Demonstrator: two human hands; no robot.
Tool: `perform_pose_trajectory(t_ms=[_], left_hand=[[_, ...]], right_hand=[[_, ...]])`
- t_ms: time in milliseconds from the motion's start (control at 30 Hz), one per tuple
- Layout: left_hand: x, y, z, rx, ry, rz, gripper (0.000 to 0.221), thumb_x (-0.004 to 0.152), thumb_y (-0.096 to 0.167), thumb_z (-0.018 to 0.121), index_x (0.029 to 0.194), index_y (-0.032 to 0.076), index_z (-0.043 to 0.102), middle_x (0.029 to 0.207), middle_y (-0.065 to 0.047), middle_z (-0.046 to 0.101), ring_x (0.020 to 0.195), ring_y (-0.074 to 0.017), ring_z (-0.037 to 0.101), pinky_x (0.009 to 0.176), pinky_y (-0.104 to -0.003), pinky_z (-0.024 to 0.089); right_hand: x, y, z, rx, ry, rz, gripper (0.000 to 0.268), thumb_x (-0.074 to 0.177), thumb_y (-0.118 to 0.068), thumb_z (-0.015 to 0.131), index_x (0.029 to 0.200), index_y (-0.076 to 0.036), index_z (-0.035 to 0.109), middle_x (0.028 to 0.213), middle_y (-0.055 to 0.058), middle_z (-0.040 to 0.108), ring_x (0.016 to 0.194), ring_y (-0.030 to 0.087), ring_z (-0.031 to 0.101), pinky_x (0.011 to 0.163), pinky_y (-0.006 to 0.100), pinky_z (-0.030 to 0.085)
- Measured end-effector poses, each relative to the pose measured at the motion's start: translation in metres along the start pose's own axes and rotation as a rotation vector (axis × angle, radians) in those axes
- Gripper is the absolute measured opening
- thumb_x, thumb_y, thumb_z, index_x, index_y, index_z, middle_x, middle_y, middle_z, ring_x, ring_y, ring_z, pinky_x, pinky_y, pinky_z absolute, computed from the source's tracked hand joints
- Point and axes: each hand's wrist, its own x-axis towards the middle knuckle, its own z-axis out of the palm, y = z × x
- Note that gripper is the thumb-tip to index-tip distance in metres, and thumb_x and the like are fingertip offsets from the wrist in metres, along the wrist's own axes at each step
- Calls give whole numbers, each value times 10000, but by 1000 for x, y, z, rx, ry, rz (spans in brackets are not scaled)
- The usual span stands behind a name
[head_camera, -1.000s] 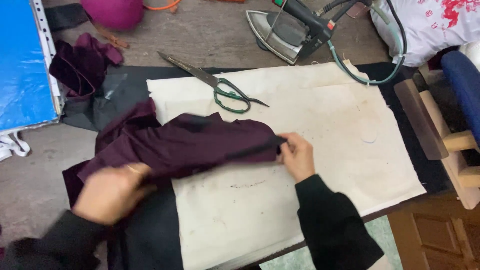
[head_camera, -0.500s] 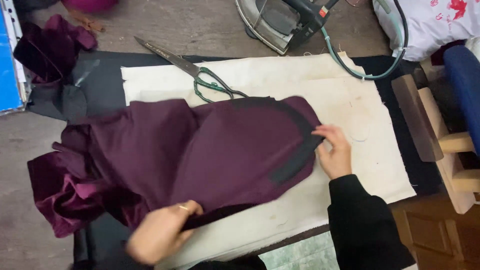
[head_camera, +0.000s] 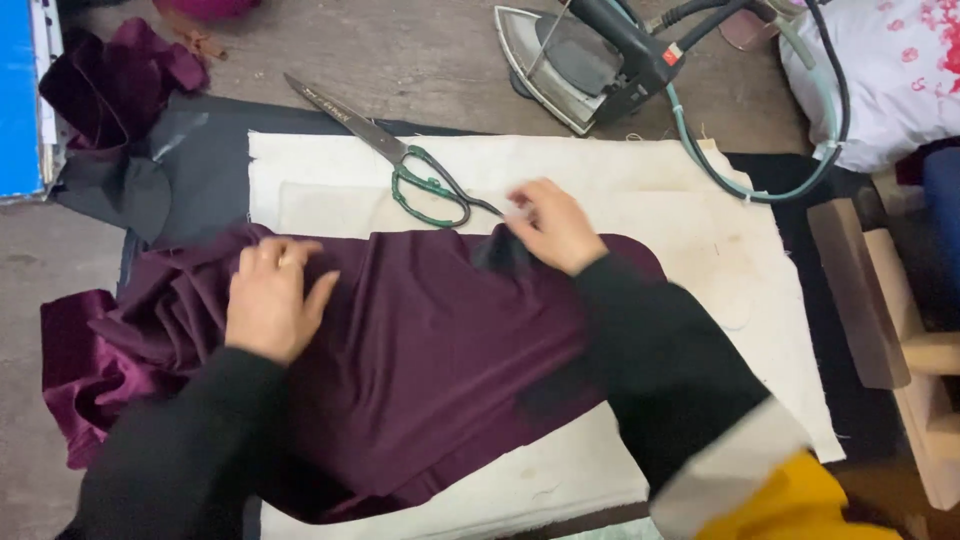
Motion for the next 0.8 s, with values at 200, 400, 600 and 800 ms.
perform_pose_trajectory(t_ms=[200, 400, 600, 800], left_hand=[[24, 21, 3, -96, -44, -185, 498, 785, 406, 749, 1198, 182, 582, 1151, -42, 451, 1156, -288, 447, 927, -503, 421], [28, 13, 15, -194, -85, -313, 460, 755, 364, 762, 1151, 227, 574, 1145, -8, 409, 1200, -252, 383, 953, -536, 389], [45, 43, 12, -143, -23, -127, 346, 823, 348, 704, 1123, 206, 606, 1110, -39, 457, 1143, -264, 417, 960, -514, 326], [78, 80, 29, -158, -260, 0, 430, 793, 442, 729, 1136, 216, 604, 1115, -20, 511, 1159, -237, 453, 994, -483, 328]], right_hand=[[76, -26, 44, 26, -241, -40, 599, 771, -363, 785, 1184, -5, 538, 907, 164, 555, 881, 390, 652, 797, 498, 514], [112, -20, 56, -1, -259, 32, 546, 700, -119, 718, 1183, -65, 470, 1007, 184, 631, 952, 355, 677, 798, 468, 549], [82, 11, -16, -111, -62, 25, 557, 704, -156, 672, 1249, -155, 557, 1048, 119, 678, 1011, 364, 649, 819, 521, 503], [-69, 20, -92, 621, 136, 59, 607, 758, -21, 676, 1318, -3, 444, 1181, 143, 553, 1103, 207, 520, 963, 350, 460]])
